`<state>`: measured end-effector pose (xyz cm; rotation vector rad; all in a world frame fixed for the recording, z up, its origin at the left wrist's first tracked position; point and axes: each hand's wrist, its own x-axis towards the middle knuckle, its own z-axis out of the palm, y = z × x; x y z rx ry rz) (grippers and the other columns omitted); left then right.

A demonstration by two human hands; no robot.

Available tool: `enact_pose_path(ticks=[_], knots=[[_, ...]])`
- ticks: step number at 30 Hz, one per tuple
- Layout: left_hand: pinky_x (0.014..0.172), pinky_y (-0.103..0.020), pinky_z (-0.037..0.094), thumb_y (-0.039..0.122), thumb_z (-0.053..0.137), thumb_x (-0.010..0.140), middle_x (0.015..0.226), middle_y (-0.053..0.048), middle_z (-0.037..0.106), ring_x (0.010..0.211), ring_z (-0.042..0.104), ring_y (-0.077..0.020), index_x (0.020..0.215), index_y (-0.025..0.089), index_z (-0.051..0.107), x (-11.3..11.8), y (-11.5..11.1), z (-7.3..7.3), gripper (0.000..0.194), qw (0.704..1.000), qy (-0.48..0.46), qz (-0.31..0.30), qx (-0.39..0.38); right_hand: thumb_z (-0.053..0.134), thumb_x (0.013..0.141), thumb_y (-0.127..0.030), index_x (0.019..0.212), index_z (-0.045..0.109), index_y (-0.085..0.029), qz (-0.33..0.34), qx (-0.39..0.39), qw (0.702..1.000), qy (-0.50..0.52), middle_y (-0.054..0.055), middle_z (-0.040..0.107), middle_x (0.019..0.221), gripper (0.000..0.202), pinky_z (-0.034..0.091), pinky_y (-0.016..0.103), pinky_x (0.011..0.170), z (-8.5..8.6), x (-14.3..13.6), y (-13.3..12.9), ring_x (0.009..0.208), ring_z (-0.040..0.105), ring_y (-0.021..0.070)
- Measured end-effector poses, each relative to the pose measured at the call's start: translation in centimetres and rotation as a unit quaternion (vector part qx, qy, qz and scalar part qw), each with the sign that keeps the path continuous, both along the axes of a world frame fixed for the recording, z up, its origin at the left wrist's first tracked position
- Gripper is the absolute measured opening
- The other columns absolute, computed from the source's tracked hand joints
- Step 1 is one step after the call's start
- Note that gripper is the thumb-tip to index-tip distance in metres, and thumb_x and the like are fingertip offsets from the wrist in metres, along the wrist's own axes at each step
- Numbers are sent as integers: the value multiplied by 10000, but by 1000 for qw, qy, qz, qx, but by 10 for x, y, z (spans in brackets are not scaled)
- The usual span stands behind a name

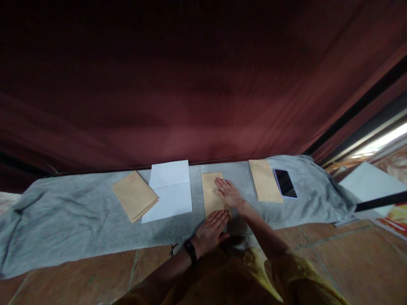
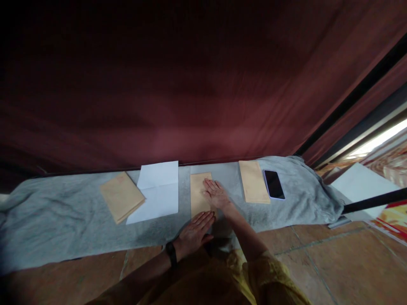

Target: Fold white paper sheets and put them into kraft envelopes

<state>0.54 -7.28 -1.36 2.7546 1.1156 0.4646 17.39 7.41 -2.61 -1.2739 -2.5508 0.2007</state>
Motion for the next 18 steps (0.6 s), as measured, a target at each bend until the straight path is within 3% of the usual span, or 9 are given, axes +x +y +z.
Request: enact_pose_path(ticks=[6,12,18], knots=[[1206,-423,349,431,495,982,1553,-128,445,1459,381,-226,1484,163,397,0,1,-4,578,1000,-7,-1,-24,333,1043,-373,1545,352,-174,-33,20,999,8,105,361,1591,540,244,504,1226,-1,-23,22,1475,351,243],[1206,-450,346,403,507,973,1572,-130,414,1458,383,-235,1521,181,350,-1,0,-5,612,999,-16,-1,-30,385,1039,-329,1508,422,-214,52,18,998,2,74,380,1588,484,220,485,1242,2,-43,15,1484,333,214],[1194,-409,359,431,463,999,1517,-120,496,1428,431,-219,1498,174,400,0,-1,-8,565,1000,-3,5,2,417,1019,-249,1483,462,-278,108,-18,994,16,29,444,1554,468,241,457,1248,6,-31,-11,1452,393,189]])
